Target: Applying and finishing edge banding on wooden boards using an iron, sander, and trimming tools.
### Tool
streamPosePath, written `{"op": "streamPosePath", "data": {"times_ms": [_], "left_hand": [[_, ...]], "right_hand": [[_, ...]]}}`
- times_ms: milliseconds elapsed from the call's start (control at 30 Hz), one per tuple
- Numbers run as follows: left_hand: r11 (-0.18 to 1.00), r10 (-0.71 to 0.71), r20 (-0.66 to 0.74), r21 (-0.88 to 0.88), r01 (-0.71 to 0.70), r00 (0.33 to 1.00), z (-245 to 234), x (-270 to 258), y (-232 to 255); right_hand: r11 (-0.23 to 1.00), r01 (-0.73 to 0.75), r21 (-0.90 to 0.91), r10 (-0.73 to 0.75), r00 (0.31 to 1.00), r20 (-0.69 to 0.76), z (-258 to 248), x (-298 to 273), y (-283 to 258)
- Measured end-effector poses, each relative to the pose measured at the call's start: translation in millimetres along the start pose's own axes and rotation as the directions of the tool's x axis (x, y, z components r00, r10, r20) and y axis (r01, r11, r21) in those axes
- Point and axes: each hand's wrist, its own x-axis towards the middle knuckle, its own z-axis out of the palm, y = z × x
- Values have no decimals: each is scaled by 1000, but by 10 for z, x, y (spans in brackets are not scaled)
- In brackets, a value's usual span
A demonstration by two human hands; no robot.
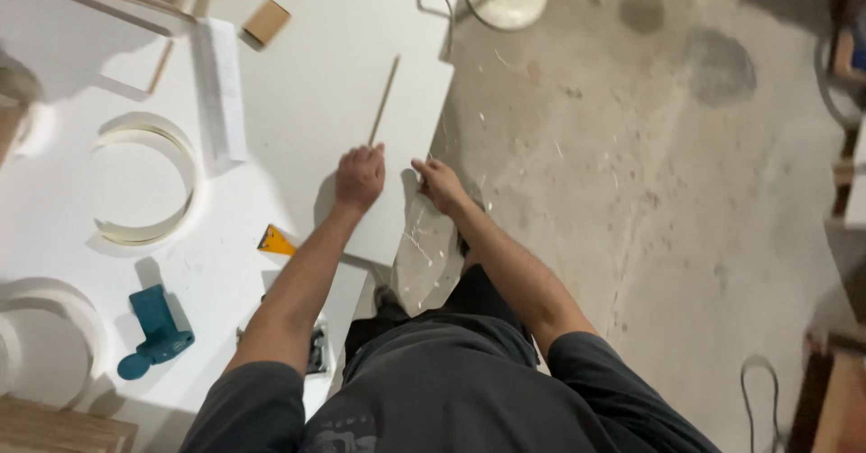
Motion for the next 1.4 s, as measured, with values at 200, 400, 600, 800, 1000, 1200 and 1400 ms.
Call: {"op": "streamPosePath", "data": {"times_ms": [200, 400, 600, 800, 1000, 1200, 1400], "left_hand": [[867, -295, 720, -74, 493, 628, -1710, 565, 931], [741, -652, 441, 200, 641, 616, -1144, -124, 781], [557, -822, 306, 260, 789, 480, -1552, 308, 1038], [674, -590, -135, 460, 578, 796, -1548, 164, 1090], [637, -658, -113, 444, 630, 745, -1374, -560, 1167], [491, -794, -83, 496, 716, 602, -1735, -896, 1329], [283, -950, -34, 314, 906, 309, -1694, -747, 1449]], "right_hand": [[870, 137, -473, -57, 982, 180, 344, -442, -849], [346, 578, -739, 38, 779, 626, 833, -601, -1766], [-426, 859, 285, 335, -144, 931, 1242, -355, -1668], [-159, 810, 564, 163, -542, 824, 1331, 599, -1818], [-206, 895, 395, 339, -313, 887, 1137, 1404, -3093], [-190, 905, 381, 361, -297, 884, 1189, 1763, -3793], [-71, 778, 624, 306, -578, 756, 1146, 2478, -3095]]}}
